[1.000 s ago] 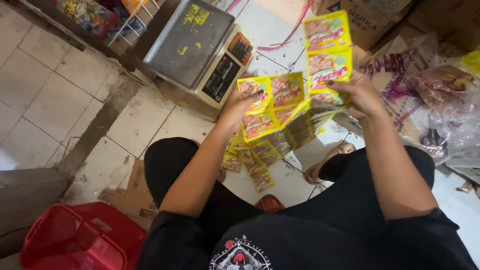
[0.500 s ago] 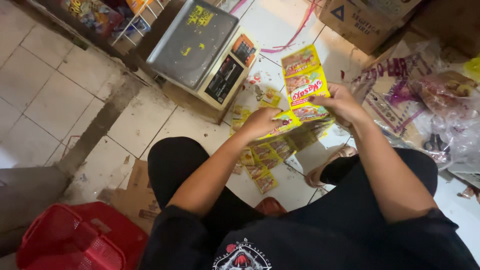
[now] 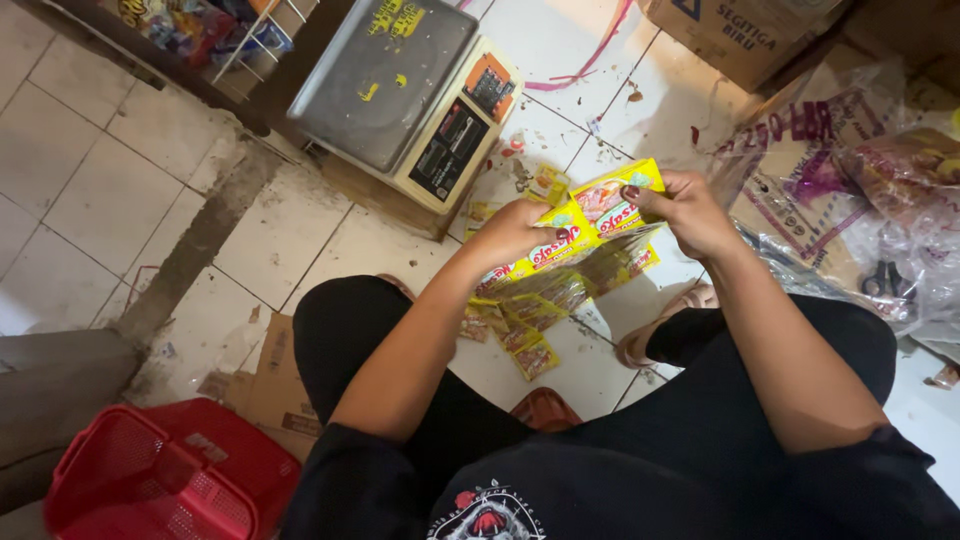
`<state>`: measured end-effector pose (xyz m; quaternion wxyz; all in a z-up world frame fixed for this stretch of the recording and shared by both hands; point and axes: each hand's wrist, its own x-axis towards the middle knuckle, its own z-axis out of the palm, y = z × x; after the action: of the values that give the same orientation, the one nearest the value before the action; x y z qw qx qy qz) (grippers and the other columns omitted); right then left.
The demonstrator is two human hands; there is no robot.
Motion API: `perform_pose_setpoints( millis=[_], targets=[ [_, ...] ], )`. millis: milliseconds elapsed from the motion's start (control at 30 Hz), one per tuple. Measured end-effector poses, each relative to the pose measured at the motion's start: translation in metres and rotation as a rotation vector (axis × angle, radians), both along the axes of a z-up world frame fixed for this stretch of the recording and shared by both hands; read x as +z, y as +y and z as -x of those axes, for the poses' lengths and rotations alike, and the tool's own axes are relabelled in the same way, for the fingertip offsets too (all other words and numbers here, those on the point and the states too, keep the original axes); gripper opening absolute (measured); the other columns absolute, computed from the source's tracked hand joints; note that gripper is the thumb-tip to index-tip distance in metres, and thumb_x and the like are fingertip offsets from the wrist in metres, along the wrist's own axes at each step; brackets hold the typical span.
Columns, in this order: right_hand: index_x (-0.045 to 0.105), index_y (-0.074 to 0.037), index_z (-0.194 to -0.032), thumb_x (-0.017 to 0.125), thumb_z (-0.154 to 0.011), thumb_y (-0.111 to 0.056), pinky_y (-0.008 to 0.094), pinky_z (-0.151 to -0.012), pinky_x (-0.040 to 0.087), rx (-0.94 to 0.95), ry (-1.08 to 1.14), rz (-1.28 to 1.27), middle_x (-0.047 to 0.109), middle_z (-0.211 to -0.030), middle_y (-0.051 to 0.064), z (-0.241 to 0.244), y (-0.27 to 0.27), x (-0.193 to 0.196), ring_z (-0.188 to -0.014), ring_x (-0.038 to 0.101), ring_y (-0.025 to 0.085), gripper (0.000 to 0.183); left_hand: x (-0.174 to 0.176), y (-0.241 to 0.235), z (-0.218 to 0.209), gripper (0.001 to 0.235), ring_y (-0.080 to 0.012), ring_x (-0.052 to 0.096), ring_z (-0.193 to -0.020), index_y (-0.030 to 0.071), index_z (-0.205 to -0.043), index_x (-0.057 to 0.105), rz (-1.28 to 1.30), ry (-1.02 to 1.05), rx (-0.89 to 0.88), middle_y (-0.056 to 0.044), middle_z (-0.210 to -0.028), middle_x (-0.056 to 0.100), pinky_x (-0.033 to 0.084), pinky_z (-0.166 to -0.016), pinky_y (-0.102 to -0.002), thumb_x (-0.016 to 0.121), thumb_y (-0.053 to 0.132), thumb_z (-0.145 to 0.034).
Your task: The person organizes strips of seasoning sachets by hand while sitting on the floor, unfolding and laying them out next to a digital scale.
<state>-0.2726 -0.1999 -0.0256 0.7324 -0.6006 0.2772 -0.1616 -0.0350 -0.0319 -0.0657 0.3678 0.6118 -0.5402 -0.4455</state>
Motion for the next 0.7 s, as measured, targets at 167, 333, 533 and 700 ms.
perform_pose_setpoints(
  millis=[167,333,533,700],
  targets=[
    [0.074,0.003,-0.111,0.072,-0.097,-0.012,0.032,-0.081,0.058,-0.051,0.017,-0.050,0.077,-0.101,0.011,0.002,0.005,0.001,-0.084,0.072,0.015,0.020,-0.002,-0.002,0.000,0.023,-0.0144,0.067,-0.072,0.000,-0.099,0.072,0.052,0.088,-0.019,-0.011,-0.080,0.075,0.054,-0.072,-0.034,0.072,0.016,-0.082],
    [0.071,0.002,-0.112,0.070,-0.098,-0.012,0.033,-0.083,0.060,-0.185,-0.002,-0.135,0.077,-0.103,0.010,0.003,-0.003,-0.001,-0.086,0.073,0.015,0.020,0.003,-0.006,-0.002,0.023,-0.0142,0.064,-0.072,-0.002,-0.100,0.073,0.068,0.033,0.002,-0.011,-0.078,0.072,0.053,-0.072,-0.035,0.074,0.015,-0.083],
    [0.072,0.003,-0.115,0.068,-0.102,-0.009,0.032,-0.085,0.056,-0.052,0.017,0.042,0.076,-0.106,0.009,0.010,-0.005,0.015,-0.092,0.069,0.014,0.018,0.027,0.007,-0.005,0.025,-0.0106,0.061,-0.072,-0.001,-0.105,0.073,-0.054,0.266,0.041,-0.005,-0.083,0.071,0.051,-0.066,-0.032,0.072,0.014,-0.086],
    [0.066,-0.008,-0.125,0.071,-0.088,-0.009,0.029,-0.093,0.054,0.236,0.111,0.084,0.073,-0.115,0.004,0.012,-0.013,0.030,-0.105,0.067,0.010,0.038,0.024,0.005,-0.010,0.023,-0.0090,0.062,-0.074,-0.002,-0.105,0.071,0.047,0.144,-0.097,-0.004,-0.084,0.072,0.053,-0.069,-0.029,0.073,0.012,-0.087]
  ],
)
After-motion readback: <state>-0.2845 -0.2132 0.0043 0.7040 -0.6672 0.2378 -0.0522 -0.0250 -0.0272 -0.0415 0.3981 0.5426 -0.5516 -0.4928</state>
